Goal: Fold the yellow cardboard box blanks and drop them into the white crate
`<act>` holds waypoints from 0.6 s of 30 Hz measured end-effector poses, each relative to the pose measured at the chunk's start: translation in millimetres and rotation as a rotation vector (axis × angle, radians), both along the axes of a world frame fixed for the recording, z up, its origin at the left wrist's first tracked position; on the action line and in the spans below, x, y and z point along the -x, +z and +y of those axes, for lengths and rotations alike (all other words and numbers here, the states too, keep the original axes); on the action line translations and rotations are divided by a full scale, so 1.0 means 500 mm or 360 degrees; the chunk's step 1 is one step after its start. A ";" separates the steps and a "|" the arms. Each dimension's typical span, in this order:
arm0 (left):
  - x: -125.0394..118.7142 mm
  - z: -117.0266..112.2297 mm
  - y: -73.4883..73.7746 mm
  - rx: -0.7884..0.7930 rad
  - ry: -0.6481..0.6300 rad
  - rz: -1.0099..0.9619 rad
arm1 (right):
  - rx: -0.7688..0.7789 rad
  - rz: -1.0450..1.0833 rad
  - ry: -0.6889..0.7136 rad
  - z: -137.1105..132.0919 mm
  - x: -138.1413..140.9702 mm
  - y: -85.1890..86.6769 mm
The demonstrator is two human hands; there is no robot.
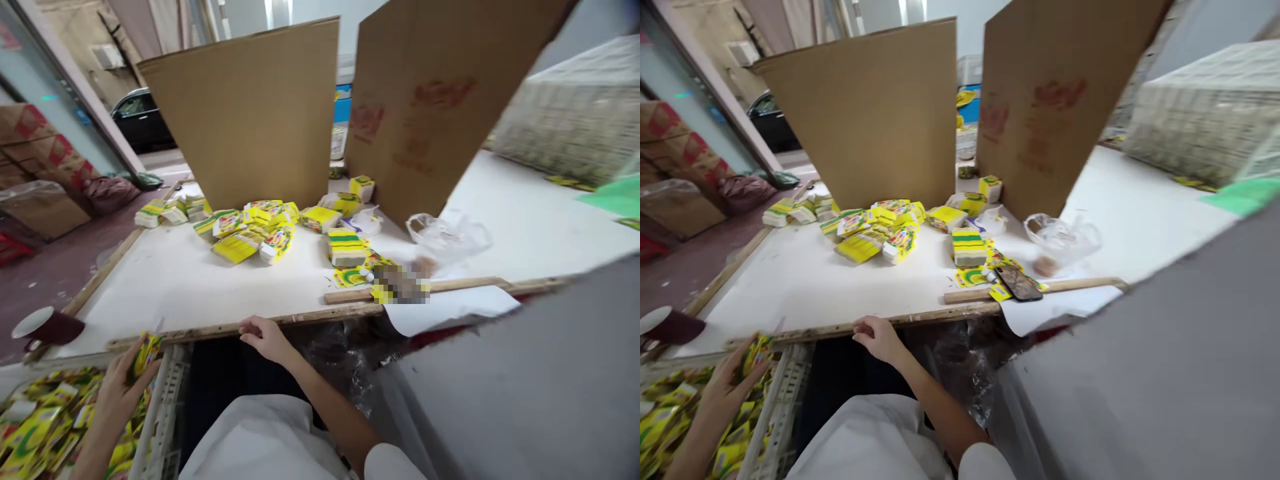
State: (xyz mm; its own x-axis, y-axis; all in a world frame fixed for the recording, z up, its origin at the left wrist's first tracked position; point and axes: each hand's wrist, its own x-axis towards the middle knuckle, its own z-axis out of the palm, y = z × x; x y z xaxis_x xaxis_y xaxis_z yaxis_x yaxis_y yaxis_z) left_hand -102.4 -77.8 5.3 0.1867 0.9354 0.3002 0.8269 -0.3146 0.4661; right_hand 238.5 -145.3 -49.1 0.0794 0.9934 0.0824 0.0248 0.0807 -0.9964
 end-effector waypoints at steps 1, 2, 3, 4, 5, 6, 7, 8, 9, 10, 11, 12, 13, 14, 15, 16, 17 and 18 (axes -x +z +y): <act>0.004 0.001 -0.001 -0.0010 0.0051 -0.0015 | 0.0020 -0.0005 -0.0002 -0.002 0.000 -0.001; 0.010 0.001 -0.001 -0.0036 0.0118 -0.0032 | 0.0041 -0.0008 0.0004 -0.005 0.000 -0.001; 0.018 0.000 0.000 -0.0060 0.0183 -0.0037 | 0.0063 -0.0010 0.0010 -0.010 0.001 -0.003; 0.027 -0.003 0.001 -0.0108 0.0240 -0.0047 | 0.0088 -0.0012 0.0018 -0.014 0.003 -0.005; 0.036 -0.006 0.002 -0.0156 0.0276 -0.0065 | 0.0116 -0.0012 0.0027 -0.018 0.005 -0.008; 0.044 -0.010 0.002 -0.0167 0.0305 -0.0064 | 0.0146 -0.0016 0.0043 -0.021 0.007 -0.013; 0.052 -0.013 0.000 -0.0171 0.0343 -0.0052 | 0.0174 -0.0021 0.0062 -0.022 0.010 -0.020; 0.060 -0.014 -0.004 -0.0159 0.0379 -0.0037 | 0.0201 -0.0029 0.0093 -0.021 0.011 -0.028; 0.069 -0.014 -0.009 -0.0146 0.0415 -0.0022 | 0.0227 -0.0039 0.0090 -0.020 0.013 -0.037; 0.078 -0.013 -0.015 -0.0114 0.0427 -0.0001 | 0.0236 -0.0050 0.0031 -0.018 0.013 -0.046; 0.089 -0.013 -0.021 -0.0098 0.0466 0.0016 | 0.0234 -0.0063 0.0003 -0.016 0.014 -0.054; 0.101 -0.014 -0.025 -0.0086 0.0516 0.0034 | 0.0236 -0.0082 0.0022 -0.016 0.013 -0.061; 0.116 -0.015 -0.026 -0.0083 0.0585 0.0055 | 0.0247 -0.0103 0.0053 -0.016 0.014 -0.067; 0.133 -0.018 -0.023 -0.0089 0.0681 0.0080 | 0.0258 -0.0120 0.0091 -0.017 0.014 -0.071; 0.153 -0.022 -0.016 -0.0091 0.0800 0.0114 | 0.0270 -0.0136 0.0126 -0.017 0.016 -0.073; 0.174 -0.026 -0.007 -0.0072 0.0936 0.0162 | 0.0282 -0.0150 0.0147 -0.017 0.018 -0.073; 0.196 -0.031 0.004 -0.0015 0.1084 0.0222 | 0.0292 -0.0161 0.0154 -0.016 0.021 -0.069; 0.215 -0.037 0.015 0.0075 0.1223 0.0289 | 0.0298 -0.0168 0.0155 -0.016 0.025 -0.063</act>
